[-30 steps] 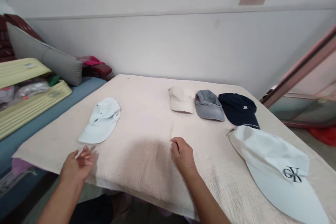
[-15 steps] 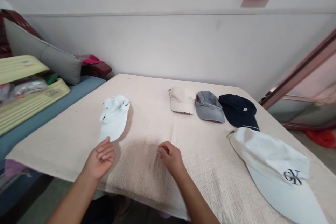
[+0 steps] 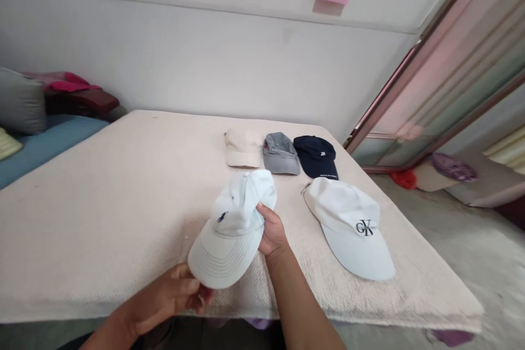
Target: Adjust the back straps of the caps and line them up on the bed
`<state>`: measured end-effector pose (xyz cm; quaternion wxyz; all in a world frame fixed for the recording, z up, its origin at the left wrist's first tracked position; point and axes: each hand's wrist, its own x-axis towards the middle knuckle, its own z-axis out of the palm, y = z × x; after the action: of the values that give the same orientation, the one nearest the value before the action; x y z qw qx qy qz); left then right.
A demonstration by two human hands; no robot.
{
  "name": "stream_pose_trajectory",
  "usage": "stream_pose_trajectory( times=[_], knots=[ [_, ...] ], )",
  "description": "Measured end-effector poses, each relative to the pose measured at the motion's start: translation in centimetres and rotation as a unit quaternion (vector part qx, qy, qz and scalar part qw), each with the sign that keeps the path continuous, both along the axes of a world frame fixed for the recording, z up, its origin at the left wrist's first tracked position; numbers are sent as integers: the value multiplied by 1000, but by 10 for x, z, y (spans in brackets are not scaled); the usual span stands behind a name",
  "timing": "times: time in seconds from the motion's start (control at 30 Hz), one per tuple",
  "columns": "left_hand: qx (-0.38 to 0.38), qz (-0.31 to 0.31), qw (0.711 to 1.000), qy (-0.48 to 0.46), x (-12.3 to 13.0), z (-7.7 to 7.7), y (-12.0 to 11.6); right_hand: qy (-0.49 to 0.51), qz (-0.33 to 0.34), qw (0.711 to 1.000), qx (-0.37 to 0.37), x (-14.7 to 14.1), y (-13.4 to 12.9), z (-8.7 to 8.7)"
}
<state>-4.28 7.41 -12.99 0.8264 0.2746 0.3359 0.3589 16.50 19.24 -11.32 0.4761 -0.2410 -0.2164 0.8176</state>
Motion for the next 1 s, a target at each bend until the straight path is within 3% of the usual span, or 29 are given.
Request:
stream_pose_trajectory(
  times=[0.1,0.2,0.37,0.47,0.6,0.7,0.8,1.0],
  knots=[
    [-20,92,991,-100,-13,5,13,5,43,999,19,5,-10,-3],
    [-34,126,979,-160,-25,5,27,-5,83,996,23,1,-26,-5],
    [-35,171,974,-147,-44,-9,37,-33,187,981,43,-5,-45,-8],
    [2,187,971,-150,-51,-8,37,-39,222,971,76,2,-42,-11],
    [58,147,974,-164,-49,14,33,-2,211,970,119,17,-35,-11],
    [-7,157,984,-85,-43,29,25,7,214,970,116,22,-34,-10],
    [-53,161,985,23,-36,31,18,-16,221,969,107,20,-34,-6],
    [-12,-30,999,14,-17,20,19,-26,260,955,137,18,-30,0]
  ],
)
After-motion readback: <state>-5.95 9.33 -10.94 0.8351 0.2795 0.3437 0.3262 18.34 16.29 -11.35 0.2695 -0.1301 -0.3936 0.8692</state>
